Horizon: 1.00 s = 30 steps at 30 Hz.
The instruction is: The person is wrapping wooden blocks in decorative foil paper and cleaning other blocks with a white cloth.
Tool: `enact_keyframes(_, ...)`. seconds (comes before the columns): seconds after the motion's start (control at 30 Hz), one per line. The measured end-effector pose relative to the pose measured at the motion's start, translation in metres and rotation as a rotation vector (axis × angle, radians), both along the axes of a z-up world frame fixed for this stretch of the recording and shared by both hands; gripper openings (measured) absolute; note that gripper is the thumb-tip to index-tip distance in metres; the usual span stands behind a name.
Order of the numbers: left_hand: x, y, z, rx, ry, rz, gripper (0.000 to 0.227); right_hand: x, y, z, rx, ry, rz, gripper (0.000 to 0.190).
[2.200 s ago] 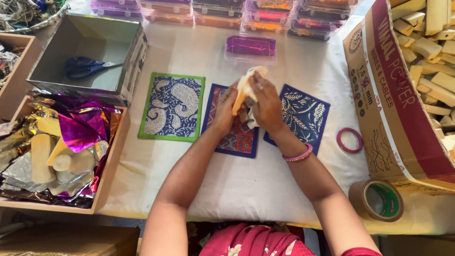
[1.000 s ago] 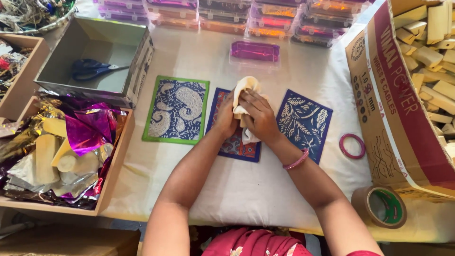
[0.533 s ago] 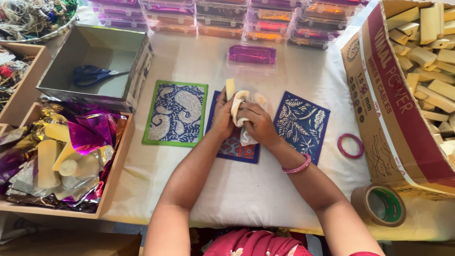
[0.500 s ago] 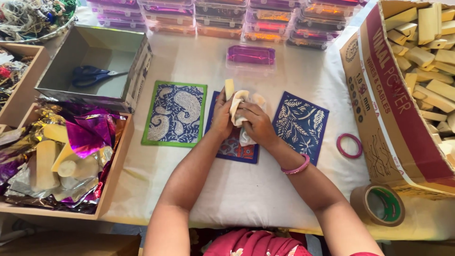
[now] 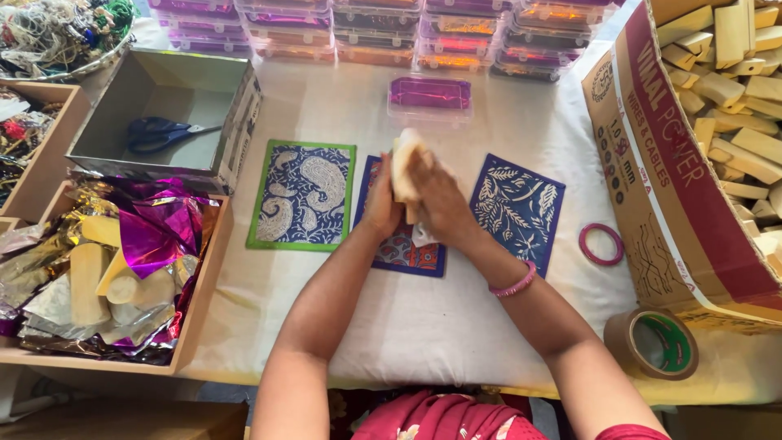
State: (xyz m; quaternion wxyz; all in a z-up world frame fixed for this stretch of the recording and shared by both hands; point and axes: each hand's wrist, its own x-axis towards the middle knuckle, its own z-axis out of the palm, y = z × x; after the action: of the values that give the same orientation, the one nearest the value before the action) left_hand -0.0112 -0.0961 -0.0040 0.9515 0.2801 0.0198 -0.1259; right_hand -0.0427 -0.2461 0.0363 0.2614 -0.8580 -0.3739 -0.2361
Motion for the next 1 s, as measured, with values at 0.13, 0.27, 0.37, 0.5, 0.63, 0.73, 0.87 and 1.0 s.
enact_keyframes(0.13,0.007,-0.008,-0.027,0.196,-0.209,0.056,0.049,0.03,-0.031,-0.046,0.199,0.306,-0.228,0.049)
enact_keyframes(0.27,0.01,-0.008,-0.018,0.301,-0.167,0.157,0.056,0.0,-0.017,-0.012,0.145,0.07,0.085,0.071)
enact_keyframes(0.37,0.02,0.001,-0.031,0.117,-0.111,0.365,0.061,0.002,-0.014,-0.002,-0.22,0.01,0.069,0.09)
enact_keyframes(0.5,0.017,0.01,-0.022,0.207,-0.161,0.564,0.058,0.022,-0.044,-0.029,-0.136,0.378,0.115,0.041)
enact_keyframes(0.63,0.008,-0.004,-0.007,0.318,-0.019,0.301,0.059,-0.003,-0.016,0.007,0.007,-0.102,0.224,0.049)
enact_keyframes(0.73,0.01,-0.012,-0.024,0.19,-0.242,0.126,0.057,0.004,-0.019,0.011,0.09,-0.087,-0.043,0.059)
enact_keyframes(0.87,0.006,-0.016,-0.018,0.352,-0.244,0.029,0.057,0.006,-0.016,0.012,0.414,0.189,-0.221,0.061)
enact_keyframes(1.0,0.022,-0.005,-0.034,0.283,-0.152,0.253,0.048,-0.012,-0.008,0.008,-0.005,-0.147,0.097,0.057)
